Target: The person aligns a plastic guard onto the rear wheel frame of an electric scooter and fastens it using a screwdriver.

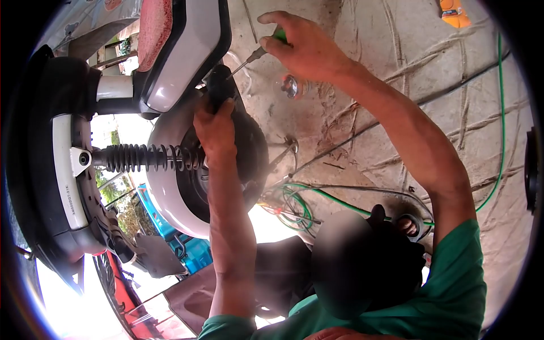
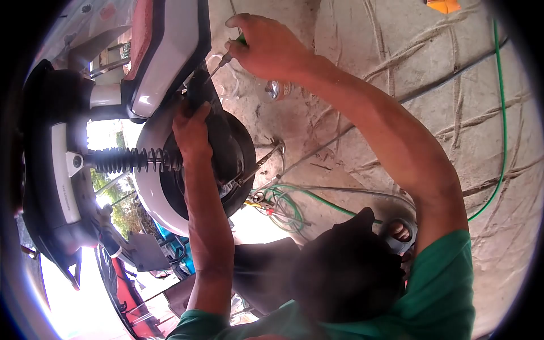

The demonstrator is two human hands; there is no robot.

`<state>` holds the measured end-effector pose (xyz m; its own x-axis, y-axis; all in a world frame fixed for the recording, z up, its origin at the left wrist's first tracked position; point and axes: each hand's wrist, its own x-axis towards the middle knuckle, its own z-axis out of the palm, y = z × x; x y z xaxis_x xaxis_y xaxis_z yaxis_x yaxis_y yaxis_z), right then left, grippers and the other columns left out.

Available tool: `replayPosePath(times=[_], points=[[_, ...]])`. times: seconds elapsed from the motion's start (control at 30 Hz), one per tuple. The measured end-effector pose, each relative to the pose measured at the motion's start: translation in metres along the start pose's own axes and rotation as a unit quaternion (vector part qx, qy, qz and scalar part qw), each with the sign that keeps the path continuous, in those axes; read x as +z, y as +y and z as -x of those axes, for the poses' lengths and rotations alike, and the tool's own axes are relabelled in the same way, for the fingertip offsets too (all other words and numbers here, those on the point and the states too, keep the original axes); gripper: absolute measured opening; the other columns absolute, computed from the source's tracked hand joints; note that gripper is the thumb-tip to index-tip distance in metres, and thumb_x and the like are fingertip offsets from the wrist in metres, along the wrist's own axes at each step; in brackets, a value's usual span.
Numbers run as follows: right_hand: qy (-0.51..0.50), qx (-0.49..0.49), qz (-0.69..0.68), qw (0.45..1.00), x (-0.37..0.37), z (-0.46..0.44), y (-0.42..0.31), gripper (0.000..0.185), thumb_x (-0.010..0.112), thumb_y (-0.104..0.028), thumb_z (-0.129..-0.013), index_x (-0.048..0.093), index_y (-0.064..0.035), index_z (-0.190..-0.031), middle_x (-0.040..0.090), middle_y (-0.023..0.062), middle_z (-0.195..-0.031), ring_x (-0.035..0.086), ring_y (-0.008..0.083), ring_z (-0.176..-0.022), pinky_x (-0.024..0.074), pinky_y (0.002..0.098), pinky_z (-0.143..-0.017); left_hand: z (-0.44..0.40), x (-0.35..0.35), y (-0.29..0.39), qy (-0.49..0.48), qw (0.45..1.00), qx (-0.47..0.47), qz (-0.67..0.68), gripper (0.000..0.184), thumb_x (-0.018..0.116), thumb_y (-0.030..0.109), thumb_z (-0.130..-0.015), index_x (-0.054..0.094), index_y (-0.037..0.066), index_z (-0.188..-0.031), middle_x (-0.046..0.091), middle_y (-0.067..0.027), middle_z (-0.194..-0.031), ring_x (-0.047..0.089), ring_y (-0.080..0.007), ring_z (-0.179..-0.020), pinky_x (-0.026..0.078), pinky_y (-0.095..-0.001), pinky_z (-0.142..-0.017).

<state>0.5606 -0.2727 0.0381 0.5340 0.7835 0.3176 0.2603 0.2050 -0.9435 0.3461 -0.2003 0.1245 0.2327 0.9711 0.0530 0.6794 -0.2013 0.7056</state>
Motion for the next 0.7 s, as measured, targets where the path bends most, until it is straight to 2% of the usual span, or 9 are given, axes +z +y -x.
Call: replayPosePath(times=[0.03, 0.1, 0.2, 0.27, 0.33, 0.5, 0.67, 0.7], points=[[-0.008, 0.012, 0.012, 1.000, -0.001, -0.001, -0.002, 0.047, 0.061, -0.035, -0.095, 0.056, 0.0002, -0.127, 0.069, 0.0170, -0.083, 0.069, 0.0325, -0.069, 0.0551, 0.0418, -0.071, 0.001, 0.001, 0.003, 0.003, 1.000, -0.001, -0.005, 0.046, 0.072, 0.005, -0.079, 0.061, -0.009, -0.122, 0.070, -0.0142, -0.109, 0.065, -0.0195, -0.098, 0.049, -0.0303, -0.090], [-0.072, 0.088, 0.076, 0.991, -0.005, -0.003, -0.007, 0.051, 0.062, -0.034, -0.092, 0.056, 0.0032, -0.127, 0.071, 0.0232, -0.092, 0.069, 0.0406, -0.088, 0.0547, 0.0466, -0.080, 0.002, 0.001, 0.004, 0.006, 1.000, -0.004, -0.014, 0.046, 0.072, 0.005, -0.079, 0.061, -0.009, -0.121, 0.070, -0.0141, -0.109, 0.065, -0.0198, -0.098, 0.048, -0.0305, -0.090], [-0.045, 0.102, 0.030, 0.993, -0.009, 0.008, -0.017, 0.051, 0.059, -0.038, -0.094, 0.056, 0.0019, -0.127, 0.072, 0.0212, -0.084, 0.070, 0.0418, -0.088, 0.0547, 0.0470, -0.081, 0.001, 0.000, 0.005, 0.005, 1.000, -0.007, -0.028, 0.046, 0.073, 0.006, -0.079, 0.062, -0.009, -0.121, 0.070, -0.0142, -0.109, 0.065, -0.0202, -0.098, 0.049, -0.0306, -0.090], [-0.037, 0.049, -0.024, 0.998, -0.009, 0.010, -0.013, 0.053, 0.058, -0.041, -0.096, 0.056, 0.0020, -0.127, 0.072, 0.0204, -0.081, 0.070, 0.0428, -0.087, 0.0550, 0.0476, -0.080, 0.003, 0.000, 0.008, 0.002, 0.999, -0.008, -0.040, 0.046, 0.073, 0.007, -0.079, 0.061, -0.009, -0.121, 0.069, -0.0144, -0.109, 0.065, -0.0204, -0.097, 0.049, -0.0307, -0.090], [-0.032, 0.052, -0.048, 0.997, -0.009, 0.011, -0.012, 0.054, 0.058, -0.040, -0.095, 0.055, 0.0026, -0.128, 0.072, 0.0206, -0.081, 0.070, 0.0433, -0.086, 0.0551, 0.0478, -0.080, 0.002, 0.001, 0.006, 0.005, 1.000, -0.009, -0.024, 0.045, 0.073, 0.007, -0.079, 0.062, -0.009, -0.121, 0.069, -0.0142, -0.109, 0.065, -0.0205, -0.097, 0.049, -0.0306, -0.090], [-0.037, 0.161, -0.038, 0.985, -0.006, 0.009, -0.013, 0.053, 0.061, -0.032, -0.091, 0.053, 0.0029, -0.130, 0.071, 0.0216, -0.084, 0.069, 0.0427, -0.086, 0.0542, 0.0473, -0.080, 0.003, 0.002, 0.008, 0.014, 0.999, 0.001, -0.042, 0.045, 0.073, 0.006, -0.080, 0.061, -0.009, -0.120, 0.069, -0.0139, -0.108, 0.065, -0.0201, -0.097, 0.049, -0.0305, -0.089], [-0.020, 0.040, -0.056, 0.997, -0.005, 0.014, -0.006, 0.046, 0.060, -0.035, -0.093, 0.059, 0.0013, -0.122, 0.071, 0.0193, -0.081, 0.069, 0.0425, -0.082, 0.0541, 0.0479, -0.076, 0.004, 0.002, 0.007, 0.004, 1.000, 0.012, -0.013, 0.044, 0.073, 0.006, -0.080, 0.061, -0.009, -0.120, 0.069, -0.0139, -0.108, 0.065, -0.0199, -0.097, 0.049, -0.0306, -0.090], [-0.025, 0.048, -0.048, 0.997, -0.006, 0.013, -0.010, 0.046, 0.061, -0.034, -0.093, 0.059, 0.0013, -0.122, 0.072, 0.0193, -0.082, 0.069, 0.0423, -0.082, 0.0540, 0.0478, -0.076, 0.005, 0.002, 0.008, 0.004, 1.000, 0.006, -0.014, 0.044, 0.073, 0.006, -0.080, 0.061, -0.009, -0.120, 0.069, -0.0138, -0.108, 0.065, -0.0199, -0.097, 0.049, -0.0305, -0.090]])
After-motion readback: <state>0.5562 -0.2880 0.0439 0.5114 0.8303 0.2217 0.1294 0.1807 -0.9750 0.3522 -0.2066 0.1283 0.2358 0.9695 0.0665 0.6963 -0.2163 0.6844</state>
